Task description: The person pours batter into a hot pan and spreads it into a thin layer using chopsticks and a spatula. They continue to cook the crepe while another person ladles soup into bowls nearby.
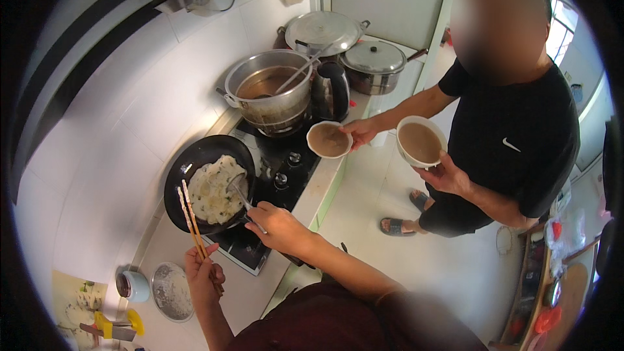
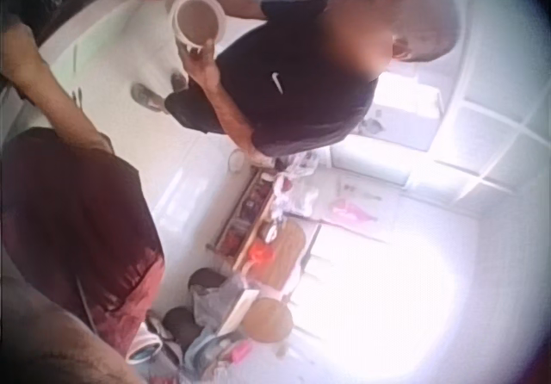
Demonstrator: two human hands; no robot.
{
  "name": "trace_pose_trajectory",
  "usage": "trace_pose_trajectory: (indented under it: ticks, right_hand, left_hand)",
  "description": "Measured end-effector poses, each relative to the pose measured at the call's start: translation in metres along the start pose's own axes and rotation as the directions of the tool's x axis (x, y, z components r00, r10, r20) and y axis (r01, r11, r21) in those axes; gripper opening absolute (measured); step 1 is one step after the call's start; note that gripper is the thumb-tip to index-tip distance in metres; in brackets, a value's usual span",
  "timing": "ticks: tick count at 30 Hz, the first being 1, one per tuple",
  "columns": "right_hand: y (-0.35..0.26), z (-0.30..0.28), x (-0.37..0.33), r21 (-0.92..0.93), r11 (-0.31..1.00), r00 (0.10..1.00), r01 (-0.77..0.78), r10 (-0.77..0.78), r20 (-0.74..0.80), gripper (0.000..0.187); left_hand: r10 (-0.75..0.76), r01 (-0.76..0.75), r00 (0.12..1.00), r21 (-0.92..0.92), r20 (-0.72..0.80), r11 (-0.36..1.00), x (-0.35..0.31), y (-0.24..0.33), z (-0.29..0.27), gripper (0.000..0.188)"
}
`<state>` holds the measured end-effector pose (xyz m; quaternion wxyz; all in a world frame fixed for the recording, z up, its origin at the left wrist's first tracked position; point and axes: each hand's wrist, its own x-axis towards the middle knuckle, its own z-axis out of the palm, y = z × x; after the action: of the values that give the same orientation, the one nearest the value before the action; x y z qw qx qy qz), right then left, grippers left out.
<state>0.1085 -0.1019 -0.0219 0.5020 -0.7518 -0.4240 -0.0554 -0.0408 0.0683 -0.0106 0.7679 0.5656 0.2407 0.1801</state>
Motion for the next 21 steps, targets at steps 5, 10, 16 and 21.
trace_pose_trajectory:
  ticks: [5, 10, 16, 21]
  right_hand:
    - [0.005, 0.003, -0.004, 0.007, 1.000, 0.999, -0.006, 0.006, -0.038, 0.018]
    - [0.003, -0.001, -0.001, -0.019, 0.999, 0.999, -0.049, 0.049, 0.006, 0.018]
    - [0.004, 0.002, 0.003, 0.005, 1.000, 0.998, 0.027, -0.028, 0.049, 0.021]
    - [0.009, -0.004, 0.030, -0.015, 0.979, 0.979, 0.203, -0.204, -0.022, 0.021]
  left_hand:
    - [0.008, -0.008, 1.000, 0.047, 0.018, 0.999, 0.002, 0.000, 0.005, 0.020]
    - [-0.023, 0.023, 1.000, 0.025, 0.005, 0.999, 0.003, 0.000, 0.007, 0.019]
    - [-0.075, 0.075, 0.997, 0.028, -0.022, 0.997, 0.008, -0.004, -0.007, 0.022]
    - [-0.015, 0.015, 0.999, 0.000, 0.041, 1.000, 0.007, -0.008, -0.018, 0.023]
